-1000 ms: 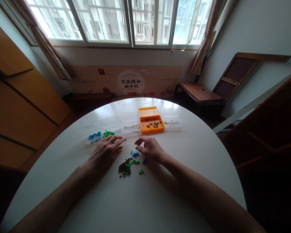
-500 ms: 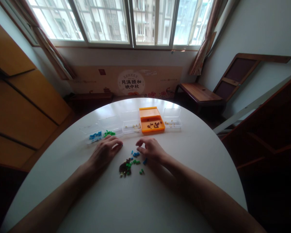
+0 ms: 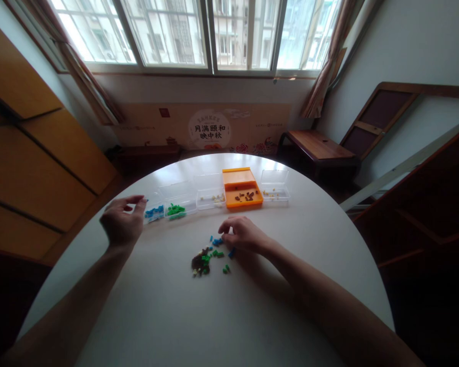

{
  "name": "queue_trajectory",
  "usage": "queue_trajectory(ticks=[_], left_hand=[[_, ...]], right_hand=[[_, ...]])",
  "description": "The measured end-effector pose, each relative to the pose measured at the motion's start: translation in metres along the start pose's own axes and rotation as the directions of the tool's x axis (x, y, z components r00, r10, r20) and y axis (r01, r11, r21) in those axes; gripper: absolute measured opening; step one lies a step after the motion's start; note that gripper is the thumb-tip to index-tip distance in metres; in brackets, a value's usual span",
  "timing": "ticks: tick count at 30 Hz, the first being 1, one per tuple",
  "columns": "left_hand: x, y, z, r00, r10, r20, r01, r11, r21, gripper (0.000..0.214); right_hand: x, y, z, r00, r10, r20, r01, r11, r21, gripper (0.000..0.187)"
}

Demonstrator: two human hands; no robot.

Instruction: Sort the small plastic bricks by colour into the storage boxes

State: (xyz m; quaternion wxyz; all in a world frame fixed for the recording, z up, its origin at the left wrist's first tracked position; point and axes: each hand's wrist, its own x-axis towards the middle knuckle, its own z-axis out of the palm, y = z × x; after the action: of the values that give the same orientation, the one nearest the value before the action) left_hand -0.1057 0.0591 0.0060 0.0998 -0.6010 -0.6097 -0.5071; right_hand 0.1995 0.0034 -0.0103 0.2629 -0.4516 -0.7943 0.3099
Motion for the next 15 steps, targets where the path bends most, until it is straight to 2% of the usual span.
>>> queue_trajectory(ticks=[3, 6, 11, 15], left_hand=[[0.001, 0.001, 0.0, 0.999, -0.042, -0.028, 0.041, 0.999, -0.029, 0.016], [-0.002, 0.006, 0.0, 0.999, -0.027, -0.022, 0.025, 0.998, -0.06, 0.015], [-0.012, 0.021, 0.001, 0.995, 0.095, 0.04, -0.089, 0.987, -0.135, 0.013], [-0.023, 0.036, 0.002, 0.975, 0.214, 0.065, -0.192, 0.949, -0.249, 0.009]], right_hand=[[0.0, 0.002, -0.003, 1.0, -0.013, 0.019, 0.014, 1.0, -0.027, 0.014], [0.0, 0.004, -0.004, 0.997, -0.04, 0.063, 0.042, 0.999, -0.028, 0.014], [0.002, 0.004, -0.004, 0.993, -0.056, 0.107, 0.058, 0.998, -0.017, 0.016], [0.004, -0.002, 0.002, 0.995, -0.055, 0.083, 0.062, 0.994, -0.085, 0.012]])
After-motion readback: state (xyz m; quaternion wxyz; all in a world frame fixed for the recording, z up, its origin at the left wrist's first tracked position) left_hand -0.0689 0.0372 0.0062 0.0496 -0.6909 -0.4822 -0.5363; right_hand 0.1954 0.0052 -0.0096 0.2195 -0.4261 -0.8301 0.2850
